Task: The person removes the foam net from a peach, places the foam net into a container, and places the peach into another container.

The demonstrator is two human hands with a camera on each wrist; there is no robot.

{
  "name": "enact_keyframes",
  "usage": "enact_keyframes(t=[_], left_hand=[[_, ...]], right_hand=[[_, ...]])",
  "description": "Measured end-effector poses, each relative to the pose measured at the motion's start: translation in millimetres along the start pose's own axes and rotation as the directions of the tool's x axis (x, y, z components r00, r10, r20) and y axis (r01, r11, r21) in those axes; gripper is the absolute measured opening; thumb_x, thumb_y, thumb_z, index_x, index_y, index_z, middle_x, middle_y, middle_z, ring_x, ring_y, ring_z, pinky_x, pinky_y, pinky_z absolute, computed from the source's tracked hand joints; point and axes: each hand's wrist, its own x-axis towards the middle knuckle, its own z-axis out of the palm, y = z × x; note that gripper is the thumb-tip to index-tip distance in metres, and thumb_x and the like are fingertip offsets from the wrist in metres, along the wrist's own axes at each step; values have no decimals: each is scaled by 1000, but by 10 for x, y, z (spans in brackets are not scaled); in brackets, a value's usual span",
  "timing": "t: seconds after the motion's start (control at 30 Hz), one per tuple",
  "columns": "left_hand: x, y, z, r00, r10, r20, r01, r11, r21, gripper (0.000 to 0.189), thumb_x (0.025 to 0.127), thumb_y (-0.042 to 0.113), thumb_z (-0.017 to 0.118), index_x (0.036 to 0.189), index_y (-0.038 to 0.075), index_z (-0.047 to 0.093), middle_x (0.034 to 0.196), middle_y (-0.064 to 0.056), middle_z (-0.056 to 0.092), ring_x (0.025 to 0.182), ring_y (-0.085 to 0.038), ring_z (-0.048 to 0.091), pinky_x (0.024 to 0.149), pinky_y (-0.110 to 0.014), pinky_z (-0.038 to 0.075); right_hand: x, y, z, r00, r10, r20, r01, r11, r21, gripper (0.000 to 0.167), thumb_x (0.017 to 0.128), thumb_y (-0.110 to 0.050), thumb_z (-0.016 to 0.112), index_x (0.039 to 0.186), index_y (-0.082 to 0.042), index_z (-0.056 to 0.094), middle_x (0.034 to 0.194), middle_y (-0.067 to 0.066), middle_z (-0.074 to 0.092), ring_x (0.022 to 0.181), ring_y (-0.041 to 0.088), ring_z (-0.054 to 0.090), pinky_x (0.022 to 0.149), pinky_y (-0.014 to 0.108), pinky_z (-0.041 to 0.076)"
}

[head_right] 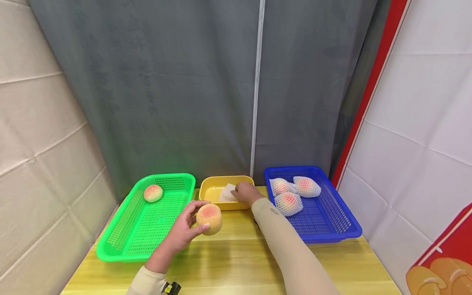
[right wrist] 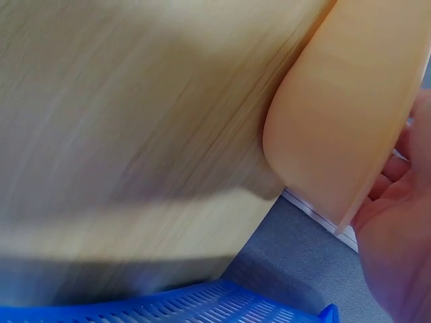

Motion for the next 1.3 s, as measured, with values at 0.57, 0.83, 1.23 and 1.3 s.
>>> enact_keyframes(t=[0.57, 0.83, 1.23, 1.3], left_hand=[[-7, -6, -39, 1000, -3, -1, 3, 1000, 16, 56, 94, 17, 87, 145, 18, 64, 137, -8, 57, 125, -28, 63, 106, -37, 57], [-17, 10, -96, 1000, 14, 1, -14, 999, 45, 54, 96, 14, 86, 145, 13, 64, 135, -10, 57, 123, -27, 62, 106, -42, 55], [-46, 0, -173, 1000, -11, 6, 10, 998, 66, 56, 95, 18, 87, 145, 18, 63, 137, -6, 58, 126, -26, 62, 110, -47, 55], [-62, 0, -178, 1000, -15, 9, 14, 998, 62, 56, 95, 17, 88, 145, 17, 63, 138, -7, 57, 126, -27, 62, 110, -46, 55]], right_hand=[[-102, -39, -104, 980, 51, -191, -21, 988, 154, 15, 100, -10, 80, 109, 1, 79, 110, 16, 77, 106, 35, 72, 102, 53, 58], [-281, -321, -363, 950, 190, -249, -108, 945, 308, 23, 101, -19, 79, 114, -1, 77, 109, 15, 72, 100, 32, 66, 98, 51, 59], [-952, -692, -531, 981, -29, -194, 75, 969, 236, 25, 101, -22, 80, 114, -1, 77, 113, 14, 74, 108, 34, 70, 98, 53, 58], [-1117, -698, -496, 979, -71, -191, 114, 968, 222, 24, 102, -21, 80, 115, -2, 76, 114, 14, 74, 108, 35, 70, 97, 54, 58]])
